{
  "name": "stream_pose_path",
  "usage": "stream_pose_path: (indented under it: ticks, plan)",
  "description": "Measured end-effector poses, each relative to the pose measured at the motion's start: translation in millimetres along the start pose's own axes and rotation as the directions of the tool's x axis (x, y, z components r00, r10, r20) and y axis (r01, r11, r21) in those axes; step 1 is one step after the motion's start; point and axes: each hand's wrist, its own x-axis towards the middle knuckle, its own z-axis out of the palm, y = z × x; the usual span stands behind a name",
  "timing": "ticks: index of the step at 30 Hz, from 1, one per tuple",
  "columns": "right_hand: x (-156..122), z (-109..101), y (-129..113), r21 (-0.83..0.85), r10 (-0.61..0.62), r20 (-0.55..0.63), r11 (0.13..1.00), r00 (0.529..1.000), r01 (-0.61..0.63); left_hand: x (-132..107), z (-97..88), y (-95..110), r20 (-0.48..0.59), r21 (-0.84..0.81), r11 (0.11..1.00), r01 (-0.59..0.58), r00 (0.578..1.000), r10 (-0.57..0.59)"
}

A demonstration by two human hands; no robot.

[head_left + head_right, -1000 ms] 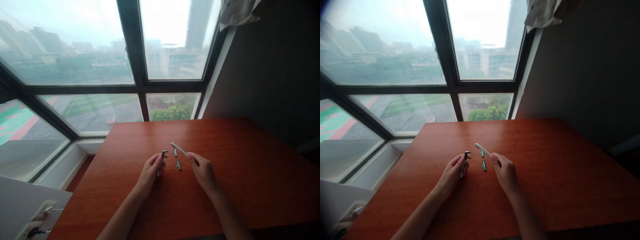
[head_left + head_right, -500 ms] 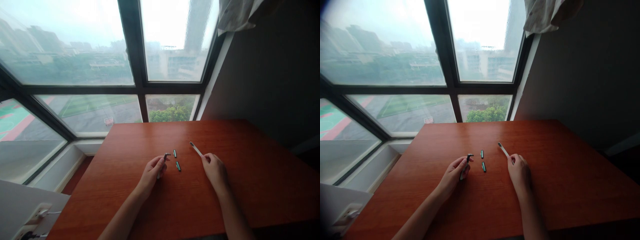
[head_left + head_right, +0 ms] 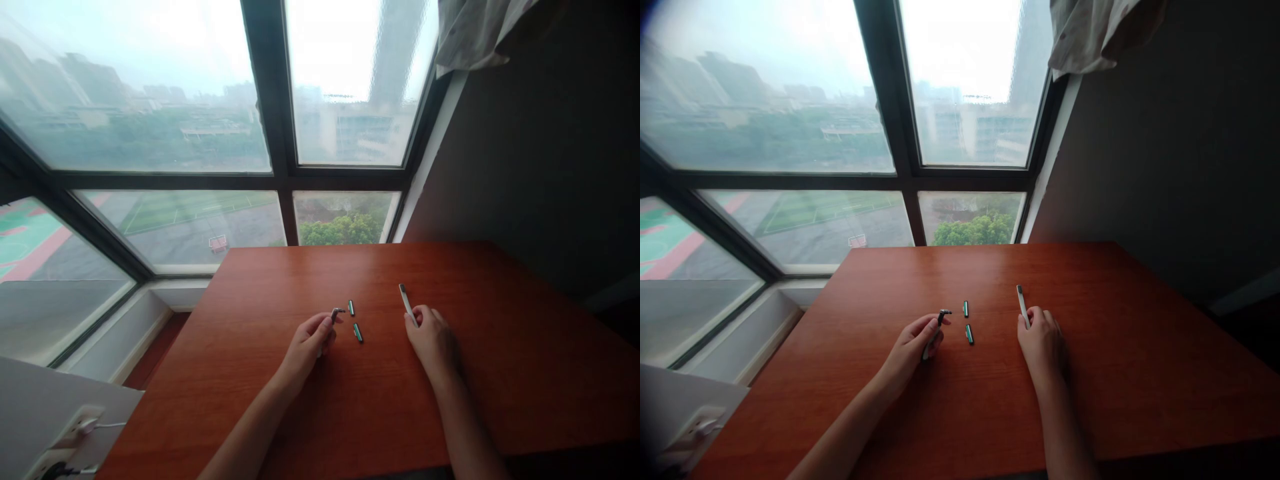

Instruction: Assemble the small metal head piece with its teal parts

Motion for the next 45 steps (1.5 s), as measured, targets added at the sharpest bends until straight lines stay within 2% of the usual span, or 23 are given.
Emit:
stream_pose_path:
  ticks: [8, 12, 14, 15, 16, 18, 19, 21, 23, 26, 33, 40, 45]
  plan:
    - [-1, 2, 5, 0.014, -0.033, -0.026, 0.999, 0.999, 0.033, 0, 0.4, 1, -0.017, 0.002, 1.000, 0.001, 1.000, -0.001]
    - [-2, 0, -1, 0.113, -0.053, -0.158, 0.991, 0.986, 0.071, 1, -0.3, 0, -0.010, -0.004, 1.000, -0.013, 1.000, 0.013]
    - [-5, -2, -10, 0.242, -0.112, -0.211, 0.956, 0.971, 0.163, 0, -0.8, -1, -0.012, -0.003, 1.000, -0.017, 1.000, 0.017]
    - [-7, -3, -15, 0.319, -0.177, -0.186, 0.920, 0.967, 0.230, 0, -1.0, -1, -0.017, -0.003, 1.000, -0.017, 1.000, 0.017]
    - [-10, -5, -21, 0.404, -0.276, -0.109, 0.866, 0.955, 0.296, 0, -1.2, -1, -0.024, -0.004, 1.000, -0.017, 1.000, 0.017]
    - [-15, -8, -33, 0.521, -0.473, 0.076, 0.769, 0.878, 0.370, 0, -1.6, -1, -0.034, -0.007, 1.000, -0.013, 0.999, 0.013]
    - [-17, -10, -37, 0.534, -0.533, 0.137, 0.750, 0.835, 0.391, 0, -1.8, -1, -0.036, -0.007, 1.000, -0.013, 0.999, 0.012]
    - [-19, -14, -42, 0.521, -0.602, 0.240, 0.742, 0.761, 0.423, 0, -2.2, -2, -0.036, -0.005, 1.000, -0.013, 0.999, 0.013]
    - [-20, -17, -45, 0.495, -0.634, 0.313, 0.744, 0.707, 0.448, 0, -2.4, -2, -0.032, -0.004, 1.000, -0.020, 0.999, 0.020]
    - [-19, -18, -47, 0.460, -0.659, 0.368, 0.742, 0.656, 0.487, 0, -2.7, -2, -0.031, -0.006, 0.999, -0.034, 0.999, 0.033]
    - [-17, -18, -56, 0.391, -0.666, 0.401, 0.746, 0.630, 0.539, 1, -3.2, -2, -0.060, -0.002, 1.000, -0.028, 0.998, 0.028]
    - [-14, -20, -56, 0.410, -0.679, 0.432, 0.734, 0.594, 0.541, 0, -3.6, -2, -0.050, -0.009, 0.999, -0.038, 0.998, 0.038]
    - [-13, -21, -58, 0.425, -0.683, 0.432, 0.730, 0.589, 0.535, 0, -3.0, -1, -0.065, -0.002, 1.000, -0.022, 0.998, 0.021]
